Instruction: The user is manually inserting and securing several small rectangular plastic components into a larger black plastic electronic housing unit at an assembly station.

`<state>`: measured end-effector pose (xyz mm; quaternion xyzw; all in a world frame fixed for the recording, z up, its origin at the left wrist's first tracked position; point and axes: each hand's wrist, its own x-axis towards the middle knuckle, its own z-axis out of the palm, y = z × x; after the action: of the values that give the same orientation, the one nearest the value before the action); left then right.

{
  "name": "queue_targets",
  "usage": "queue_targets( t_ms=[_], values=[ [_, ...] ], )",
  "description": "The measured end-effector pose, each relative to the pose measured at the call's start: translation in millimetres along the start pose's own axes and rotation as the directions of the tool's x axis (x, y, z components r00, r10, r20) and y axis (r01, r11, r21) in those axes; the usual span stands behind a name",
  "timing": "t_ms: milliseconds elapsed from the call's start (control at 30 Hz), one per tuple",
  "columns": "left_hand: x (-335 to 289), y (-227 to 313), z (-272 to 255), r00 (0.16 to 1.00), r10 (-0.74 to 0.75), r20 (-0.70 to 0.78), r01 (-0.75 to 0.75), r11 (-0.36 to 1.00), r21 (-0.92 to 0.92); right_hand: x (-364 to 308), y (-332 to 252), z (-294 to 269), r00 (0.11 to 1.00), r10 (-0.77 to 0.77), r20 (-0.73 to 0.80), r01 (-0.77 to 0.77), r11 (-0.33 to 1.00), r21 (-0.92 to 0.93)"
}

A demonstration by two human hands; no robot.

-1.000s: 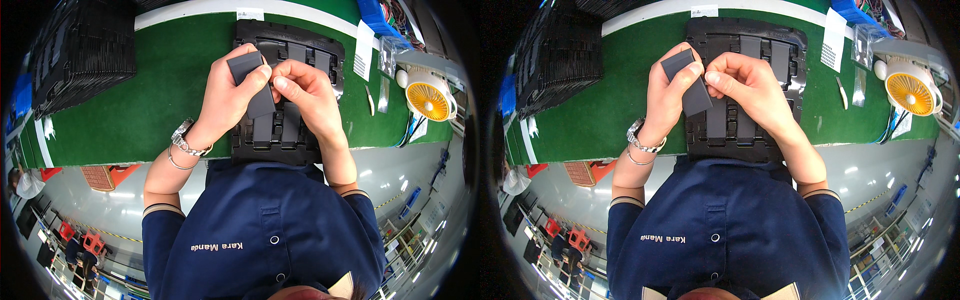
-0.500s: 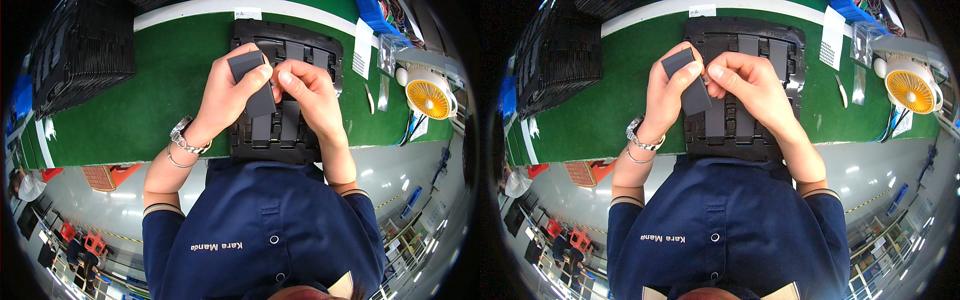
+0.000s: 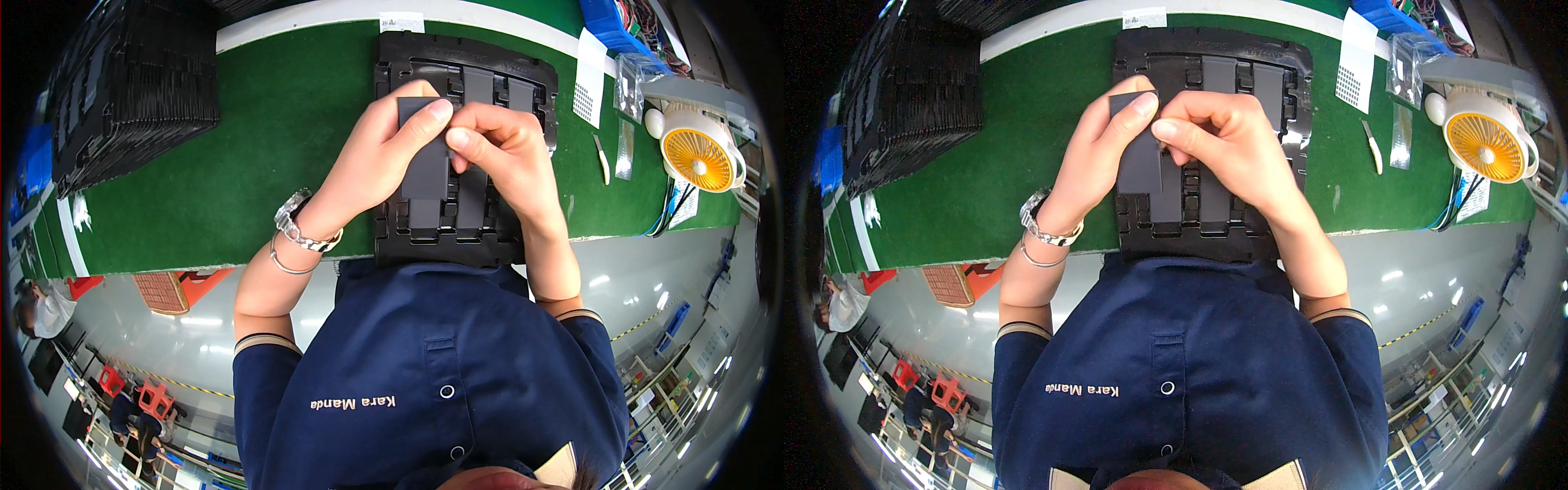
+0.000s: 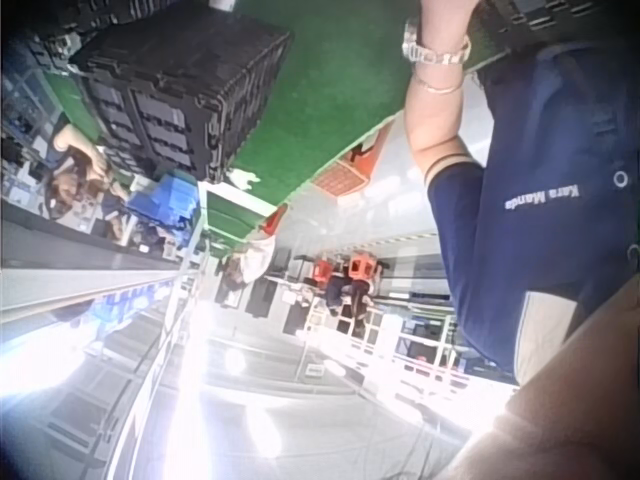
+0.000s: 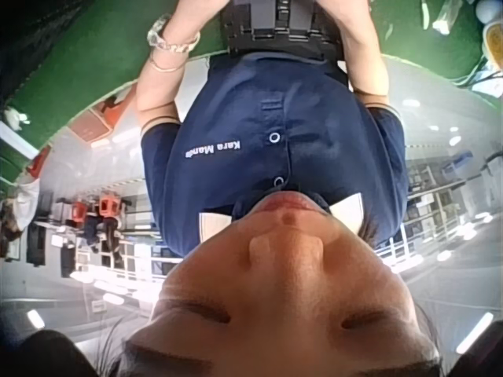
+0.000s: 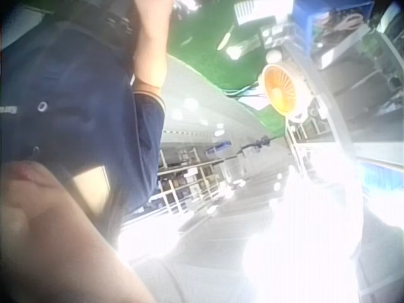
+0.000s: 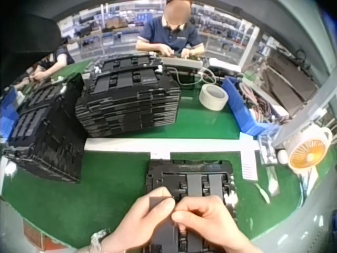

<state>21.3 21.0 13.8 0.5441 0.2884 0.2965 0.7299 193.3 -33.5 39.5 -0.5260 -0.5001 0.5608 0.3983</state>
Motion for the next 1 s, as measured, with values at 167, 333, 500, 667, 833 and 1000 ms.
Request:
queue_targets(
  t_ms=[167,333,500,667,833,1000],
  values=[
    [2,0,1,0.999,0.011,0.046,-0.012,1.0,0.021,6,-1,-9,1.0,-0.007,-0.012,0.009,0.977,0.214],
    [4,-13,-6,0.955,0.253,-0.155,-0.186,0.917,0.352,14,-10,-4,0.982,-0.172,-0.081,0.15,0.963,-0.222],
    [15,-3,-25,0.859,0.48,-0.181,-0.213,0.656,0.724,48,3,-29,0.958,-0.259,-0.121,0.166,0.849,-0.502],
    [16,-9,-15,0.912,0.402,0.079,-0.261,0.42,0.869,51,20,-25,0.916,-0.388,-0.099,0.194,0.648,-0.736],
    [13,-15,-14,0.938,0.324,0.121,-0.229,0.321,0.919,30,6,-43,0.888,-0.452,0.089,0.269,0.353,-0.896],
    [14,-17,-11,0.936,0.329,0.128,-0.238,0.32,0.917,11,6,-43,0.883,-0.395,0.252,0.33,0.143,-0.933]
  ],
)
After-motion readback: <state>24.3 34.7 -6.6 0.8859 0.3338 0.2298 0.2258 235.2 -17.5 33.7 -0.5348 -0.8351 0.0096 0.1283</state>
